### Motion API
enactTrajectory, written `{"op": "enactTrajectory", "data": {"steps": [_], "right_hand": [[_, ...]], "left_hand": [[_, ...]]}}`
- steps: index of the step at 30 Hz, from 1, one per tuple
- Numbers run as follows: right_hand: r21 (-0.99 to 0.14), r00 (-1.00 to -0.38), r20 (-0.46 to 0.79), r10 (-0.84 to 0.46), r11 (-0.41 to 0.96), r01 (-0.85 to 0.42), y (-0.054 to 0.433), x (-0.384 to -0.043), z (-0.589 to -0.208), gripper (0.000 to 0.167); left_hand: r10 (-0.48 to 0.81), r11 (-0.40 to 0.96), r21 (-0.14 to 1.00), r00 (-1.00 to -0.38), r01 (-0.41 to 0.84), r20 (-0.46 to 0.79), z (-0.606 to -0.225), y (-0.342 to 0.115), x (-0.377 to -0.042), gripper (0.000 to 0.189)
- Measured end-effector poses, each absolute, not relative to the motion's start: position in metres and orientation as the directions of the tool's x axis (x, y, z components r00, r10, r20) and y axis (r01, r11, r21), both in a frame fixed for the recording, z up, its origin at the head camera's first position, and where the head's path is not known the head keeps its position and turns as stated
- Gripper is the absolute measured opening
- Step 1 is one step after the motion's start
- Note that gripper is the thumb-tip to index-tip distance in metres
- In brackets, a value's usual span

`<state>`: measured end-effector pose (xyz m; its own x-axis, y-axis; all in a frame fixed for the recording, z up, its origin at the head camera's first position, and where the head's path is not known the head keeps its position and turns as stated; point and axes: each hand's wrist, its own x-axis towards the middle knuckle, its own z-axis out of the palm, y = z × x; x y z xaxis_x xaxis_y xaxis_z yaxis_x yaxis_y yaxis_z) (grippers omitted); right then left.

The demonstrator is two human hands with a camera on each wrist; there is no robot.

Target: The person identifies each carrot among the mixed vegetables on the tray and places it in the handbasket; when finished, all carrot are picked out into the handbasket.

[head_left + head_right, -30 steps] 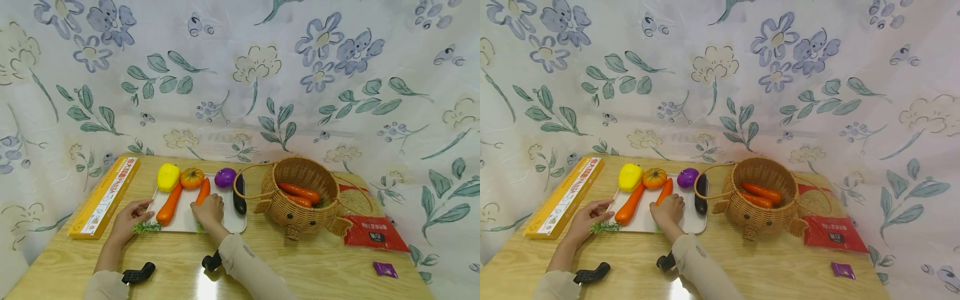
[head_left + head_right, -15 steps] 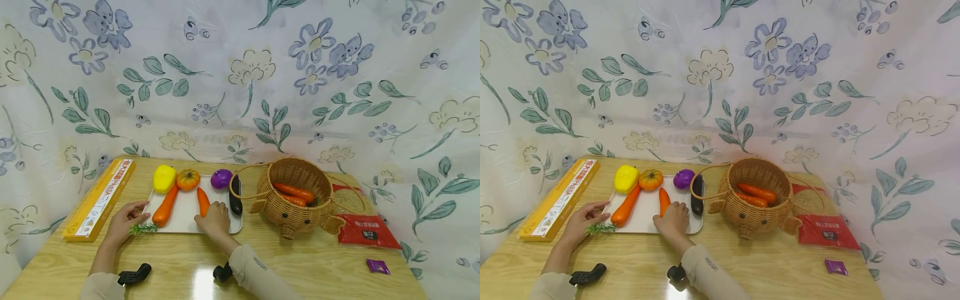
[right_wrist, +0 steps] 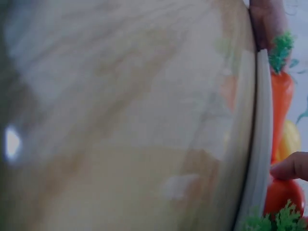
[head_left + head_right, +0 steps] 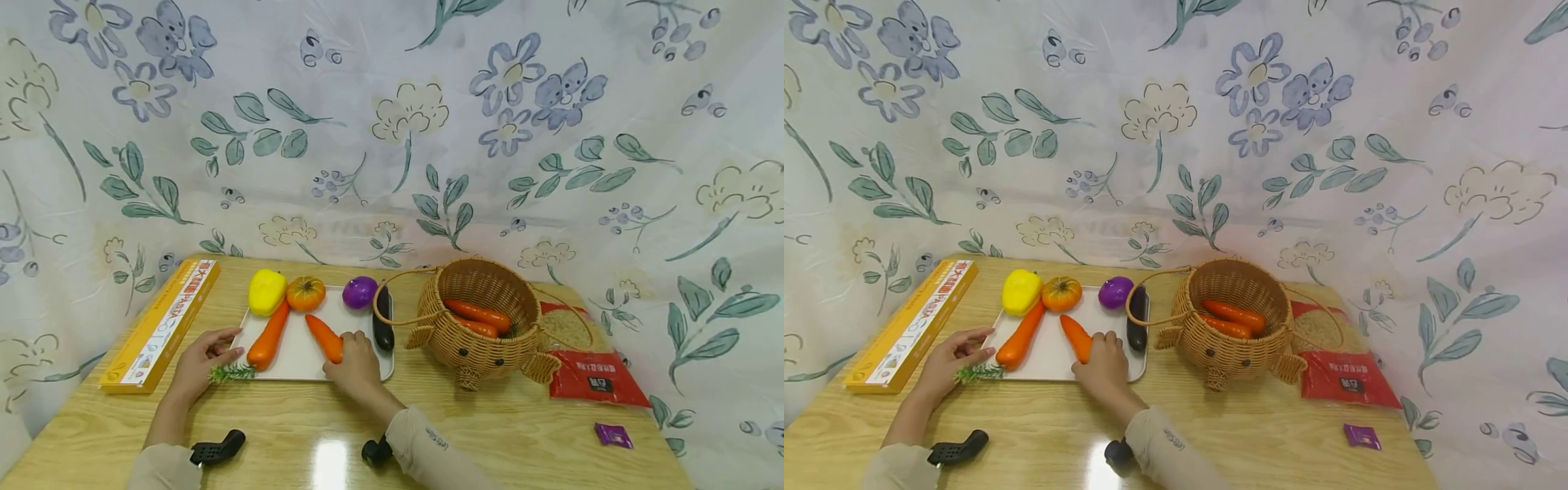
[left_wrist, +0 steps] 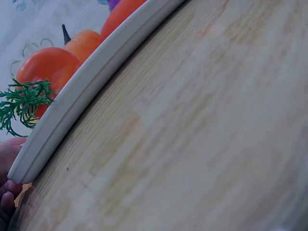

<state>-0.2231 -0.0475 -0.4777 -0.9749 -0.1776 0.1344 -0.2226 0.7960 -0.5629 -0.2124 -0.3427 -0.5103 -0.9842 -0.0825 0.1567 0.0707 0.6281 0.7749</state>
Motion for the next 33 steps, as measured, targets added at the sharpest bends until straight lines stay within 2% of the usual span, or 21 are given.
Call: {"op": "enactTrajectory", "data": {"steps": [6,14,28,33], "right_hand": [[-0.67,-0.955,0.151,-0.255,0.683,-0.289,-0.032,-0.224,-0.466,0.05],[-0.71,-0.928,0.147,-0.343,0.616,-0.341,-0.017,-0.222,-0.454,0.048],[-0.786,-0.894,0.19,-0.405,0.482,-0.386,0.008,-0.217,-0.429,0.049],[-0.799,-0.889,0.165,-0.427,0.471,-0.374,0.021,-0.218,-0.416,0.05]], "left_hand": [[-0.082,0.634,0.771,-0.986,0.059,0.143,-0.51,-0.343,-0.213,0.046],[-0.096,0.634,0.773,-0.988,0.032,0.12,-0.509,-0.342,-0.21,0.048],[-0.09,0.638,0.768,-0.985,0.058,0.149,-0.509,-0.342,-0.212,0.045],[-0.088,0.634,0.771,-0.985,0.058,0.147,-0.51,-0.342,-0.213,0.046]]}}
